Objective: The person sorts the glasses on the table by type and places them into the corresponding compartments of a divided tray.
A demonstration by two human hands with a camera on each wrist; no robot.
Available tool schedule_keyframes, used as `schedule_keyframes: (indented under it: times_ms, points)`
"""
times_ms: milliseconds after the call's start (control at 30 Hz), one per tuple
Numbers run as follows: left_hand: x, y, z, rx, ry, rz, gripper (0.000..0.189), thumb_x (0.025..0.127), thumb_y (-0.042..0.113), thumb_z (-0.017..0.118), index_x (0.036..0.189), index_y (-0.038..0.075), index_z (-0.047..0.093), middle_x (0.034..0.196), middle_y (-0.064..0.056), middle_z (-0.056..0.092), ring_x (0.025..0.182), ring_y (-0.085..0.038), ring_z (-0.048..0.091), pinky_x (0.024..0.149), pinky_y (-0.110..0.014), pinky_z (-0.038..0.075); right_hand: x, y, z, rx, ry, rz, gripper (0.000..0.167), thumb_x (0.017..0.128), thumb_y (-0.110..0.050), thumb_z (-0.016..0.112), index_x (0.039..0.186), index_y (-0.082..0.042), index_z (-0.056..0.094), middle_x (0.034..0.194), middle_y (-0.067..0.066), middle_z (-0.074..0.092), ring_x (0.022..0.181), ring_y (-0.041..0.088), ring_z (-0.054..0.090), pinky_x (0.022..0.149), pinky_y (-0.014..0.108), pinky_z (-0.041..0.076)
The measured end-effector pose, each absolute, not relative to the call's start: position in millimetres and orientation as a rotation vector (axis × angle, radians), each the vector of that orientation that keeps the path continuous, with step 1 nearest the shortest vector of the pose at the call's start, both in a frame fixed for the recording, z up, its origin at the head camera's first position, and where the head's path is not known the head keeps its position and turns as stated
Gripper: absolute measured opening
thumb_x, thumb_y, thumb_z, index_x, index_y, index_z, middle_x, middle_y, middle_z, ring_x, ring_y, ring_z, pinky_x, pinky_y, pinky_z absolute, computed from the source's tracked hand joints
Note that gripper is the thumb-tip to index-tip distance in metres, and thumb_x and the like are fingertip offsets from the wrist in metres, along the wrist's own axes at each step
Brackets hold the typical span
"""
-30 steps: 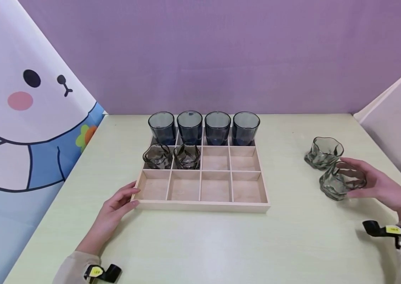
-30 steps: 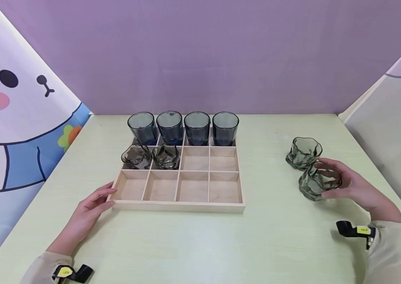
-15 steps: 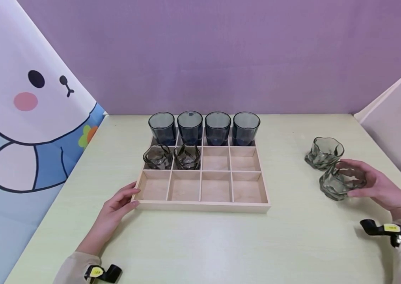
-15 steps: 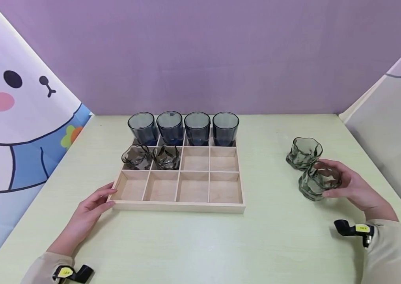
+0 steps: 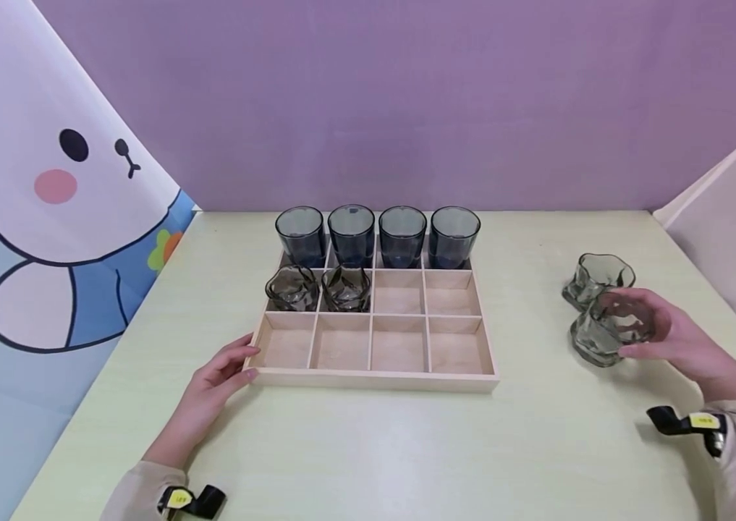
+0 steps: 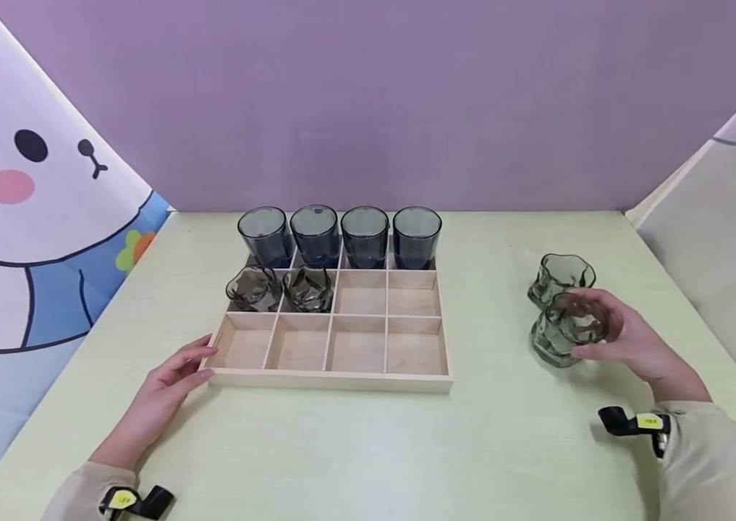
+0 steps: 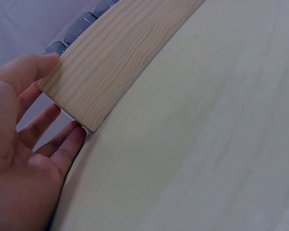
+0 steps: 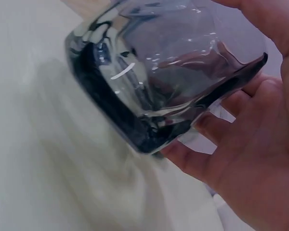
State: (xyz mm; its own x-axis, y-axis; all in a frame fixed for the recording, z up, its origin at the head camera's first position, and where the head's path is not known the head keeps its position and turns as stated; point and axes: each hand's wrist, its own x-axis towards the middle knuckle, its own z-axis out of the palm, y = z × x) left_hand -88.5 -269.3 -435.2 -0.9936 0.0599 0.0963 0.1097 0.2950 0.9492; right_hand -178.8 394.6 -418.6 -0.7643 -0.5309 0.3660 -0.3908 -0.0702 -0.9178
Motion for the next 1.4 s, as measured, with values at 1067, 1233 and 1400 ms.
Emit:
schedule_keyframes:
  times_ms: [1067,1233,1400]
  points:
    - [-88,-270,-433,-0.147,-2.494,-1.859,0.035,0.099,0.007,0.061,0.130,-0.008,0.056,0.151,-0.015,0.039,0.117,0.008,0.049,0.091,-0.014,0.047,-167,287,-376,-0.409,2.437,-2.185,0.069,0.076,0.021,0.073,0.132,-0.015,0.052,0.118,-0.003,0.059,0.101,0.009,0.054,0.078,0.013,0.045]
    - [-88,-270,-432,-0.121,-2.510,-1.866,0.036,0.099,0.009,0.062,0.131,-0.007,0.055,0.154,-0.019,0.035,0.118,0.009,0.048,0.092,-0.013,0.045,-168,271,-373,-0.373,2.430,-2.180,0.068,0.077,0.017,0.076,0.129,-0.019,0.053,0.118,-0.005,0.058,0.101,0.010,0.053,0.074,0.012,0.047]
    - [-88,-269,-432,-0.114,-2.519,-1.862,0.037,0.099,0.011,0.062,0.131,-0.006,0.056,0.154,-0.018,0.036,0.119,0.009,0.046,0.092,-0.012,0.045,-168,261,-372,-0.449,2.427,-2.179,0.069,0.074,0.018,0.076,0.129,-0.017,0.054,0.119,-0.002,0.058,0.102,0.011,0.054,0.079,0.013,0.047]
